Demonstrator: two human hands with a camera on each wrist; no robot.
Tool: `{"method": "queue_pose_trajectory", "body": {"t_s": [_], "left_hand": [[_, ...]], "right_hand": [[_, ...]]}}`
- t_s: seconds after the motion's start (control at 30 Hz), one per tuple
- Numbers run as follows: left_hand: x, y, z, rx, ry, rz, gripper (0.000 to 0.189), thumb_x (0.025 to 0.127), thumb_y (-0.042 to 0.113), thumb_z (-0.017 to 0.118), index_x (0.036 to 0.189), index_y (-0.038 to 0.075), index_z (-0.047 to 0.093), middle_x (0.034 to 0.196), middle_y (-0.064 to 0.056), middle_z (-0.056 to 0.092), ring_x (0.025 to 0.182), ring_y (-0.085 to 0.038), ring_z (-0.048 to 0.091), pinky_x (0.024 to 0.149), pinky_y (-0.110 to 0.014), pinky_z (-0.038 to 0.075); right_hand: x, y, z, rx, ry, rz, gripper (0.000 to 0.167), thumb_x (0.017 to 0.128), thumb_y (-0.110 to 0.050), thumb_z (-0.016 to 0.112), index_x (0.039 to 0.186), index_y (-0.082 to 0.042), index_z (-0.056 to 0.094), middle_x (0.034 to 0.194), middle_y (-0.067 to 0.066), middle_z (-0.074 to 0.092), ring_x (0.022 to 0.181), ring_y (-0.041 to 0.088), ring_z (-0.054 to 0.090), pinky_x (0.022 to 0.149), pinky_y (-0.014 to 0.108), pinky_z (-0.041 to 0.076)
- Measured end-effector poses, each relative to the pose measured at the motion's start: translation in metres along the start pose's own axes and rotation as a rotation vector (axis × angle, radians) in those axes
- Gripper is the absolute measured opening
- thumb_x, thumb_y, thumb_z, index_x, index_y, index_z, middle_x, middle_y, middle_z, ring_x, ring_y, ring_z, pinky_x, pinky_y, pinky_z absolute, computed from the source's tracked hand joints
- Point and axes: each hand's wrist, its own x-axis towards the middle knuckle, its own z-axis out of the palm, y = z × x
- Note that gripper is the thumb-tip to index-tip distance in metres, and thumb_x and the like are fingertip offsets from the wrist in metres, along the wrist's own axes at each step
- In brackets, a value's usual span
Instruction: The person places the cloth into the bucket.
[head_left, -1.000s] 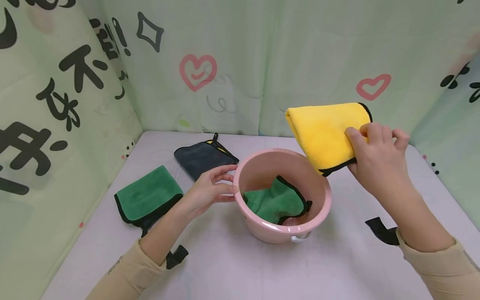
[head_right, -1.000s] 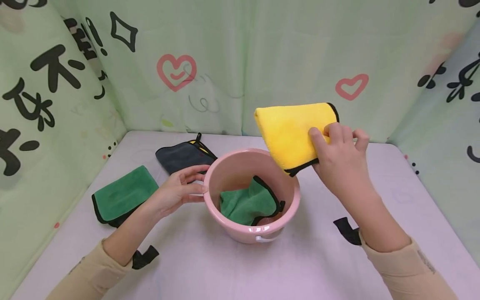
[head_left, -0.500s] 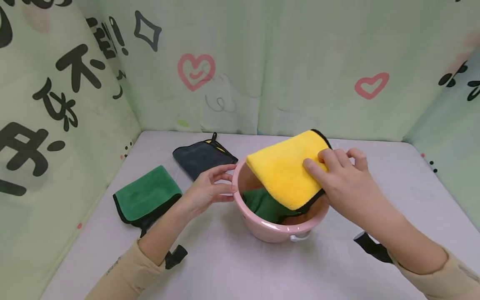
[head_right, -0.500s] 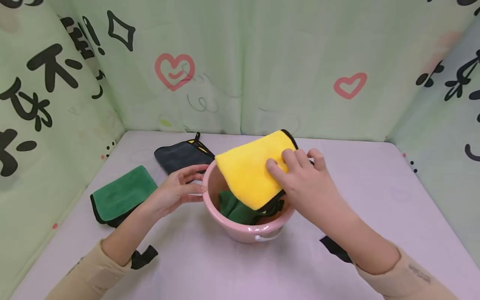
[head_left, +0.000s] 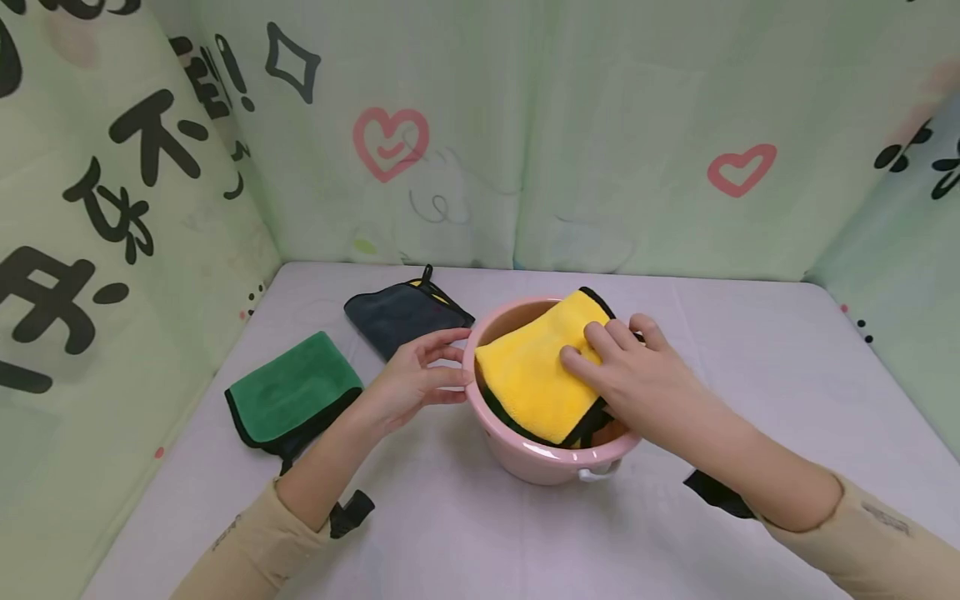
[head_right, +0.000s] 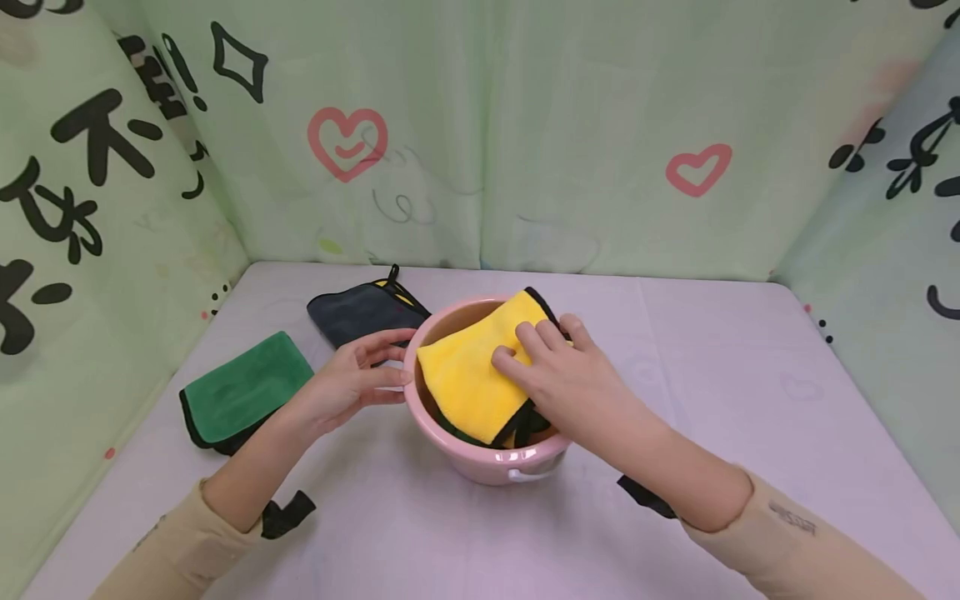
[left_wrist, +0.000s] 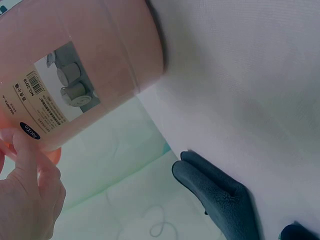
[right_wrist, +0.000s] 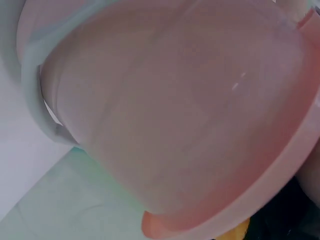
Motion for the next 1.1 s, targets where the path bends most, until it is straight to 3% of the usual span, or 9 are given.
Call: {"method": "queue_pose_trajectory", "body": {"t_s": [0.17,0.3,0.4,0.53,0.83,1.1], "left_hand": [[0.001,-0.001,0.000,0.002,0.008,-0.008,0.056,0.081,0.005,0.067,0.132,0.011,0.046,0.109,-0.013,0.053,0.083,-0.019,0.063,0.077,-0.037,0.053],[0.001,-0.001,-0.001,-0.004,-0.004,-0.001,0.056,0.081,0.004,0.067,0.133,0.010,0.046,0.108,-0.013,0.053,0.082,-0.019,0.062,0.077,-0.037,0.053],[0.001,-0.001,-0.001,-0.011,-0.010,0.002,0.056,0.081,0.004,0.066,0.133,0.010,0.046,0.107,-0.012,0.053,0.081,-0.019,0.062,0.077,-0.037,0.053],[0.001,-0.001,-0.001,-0.017,-0.011,0.000,0.056,0.082,0.004,0.066,0.133,0.010,0.045,0.107,-0.012,0.053,0.083,-0.019,0.062,0.077,-0.037,0.053],[0.001,-0.001,0.000,-0.011,-0.017,-0.002,0.056,0.082,0.003,0.065,0.133,0.011,0.045,0.108,-0.012,0.052,0.084,-0.019,0.062,0.077,-0.037,0.053],[0.001,-0.001,-0.001,-0.013,-0.025,0.011,0.056,0.082,0.002,0.064,0.134,0.010,0.044,0.109,-0.013,0.052,0.086,-0.020,0.061,0.077,-0.038,0.053]], "right_hand": [[0.006,-0.001,0.007,0.030,-0.040,-0.041,0.074,0.054,-0.050,0.083,0.109,-0.014,0.049,0.096,0.012,0.044,0.094,0.030,0.044,0.089,0.048,0.031],[0.013,-0.001,0.014,0.064,-0.056,-0.074,0.070,0.056,-0.048,0.083,0.109,-0.017,0.050,0.096,0.011,0.046,0.097,0.030,0.045,0.102,0.050,0.025],[0.019,-0.002,0.018,0.074,-0.104,-0.095,0.074,0.055,-0.052,0.081,0.112,-0.018,0.050,0.098,0.010,0.046,0.096,0.029,0.044,0.098,0.048,0.029],[0.026,-0.005,0.024,0.086,-0.176,-0.114,0.072,0.057,-0.053,0.080,0.113,-0.018,0.050,0.099,0.009,0.047,0.092,0.027,0.044,0.082,0.042,0.033],[0.036,-0.007,0.038,0.097,-0.258,-0.159,0.047,0.073,-0.033,0.075,0.113,-0.021,0.054,0.099,0.007,0.050,0.096,0.025,0.044,0.080,0.040,0.032],[0.040,-0.006,0.045,0.103,-0.331,-0.206,0.041,0.080,-0.025,0.070,0.117,-0.022,0.054,0.095,0.004,0.048,0.096,0.022,0.046,0.078,0.036,0.032]]}}
